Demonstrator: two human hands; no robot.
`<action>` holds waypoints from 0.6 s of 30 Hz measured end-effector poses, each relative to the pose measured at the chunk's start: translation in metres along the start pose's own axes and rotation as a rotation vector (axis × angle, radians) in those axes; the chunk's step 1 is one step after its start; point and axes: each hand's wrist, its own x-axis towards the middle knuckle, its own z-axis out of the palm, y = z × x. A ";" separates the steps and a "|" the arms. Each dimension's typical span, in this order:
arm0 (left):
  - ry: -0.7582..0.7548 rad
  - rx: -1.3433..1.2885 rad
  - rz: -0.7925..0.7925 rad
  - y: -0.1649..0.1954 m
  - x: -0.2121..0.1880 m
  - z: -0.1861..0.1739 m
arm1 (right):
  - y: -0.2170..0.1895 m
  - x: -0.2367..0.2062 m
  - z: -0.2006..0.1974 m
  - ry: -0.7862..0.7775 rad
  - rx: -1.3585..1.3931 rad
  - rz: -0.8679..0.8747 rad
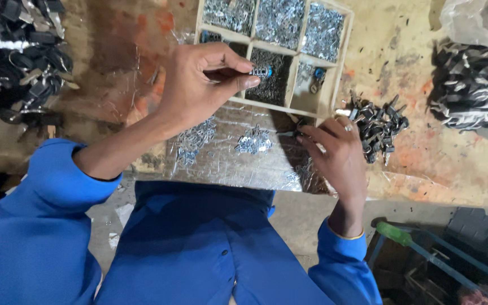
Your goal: The person picks small metal pin and spring components from a compartment tray and inserts them one at a time into padlock cylinder bodies, pressing each part into place by hand. They repeatedly reach into the tray compartments, retrieve parts, and work on the lock bodies at the workbench.
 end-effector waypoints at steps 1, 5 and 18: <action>-0.003 -0.009 -0.012 0.005 -0.003 0.000 | -0.005 -0.010 0.006 0.039 0.054 0.062; -0.024 0.013 -0.013 0.026 -0.030 -0.006 | -0.031 -0.037 0.030 0.141 0.171 0.092; 0.216 -0.139 -0.356 0.036 -0.186 0.026 | -0.076 -0.085 0.062 0.224 0.175 0.104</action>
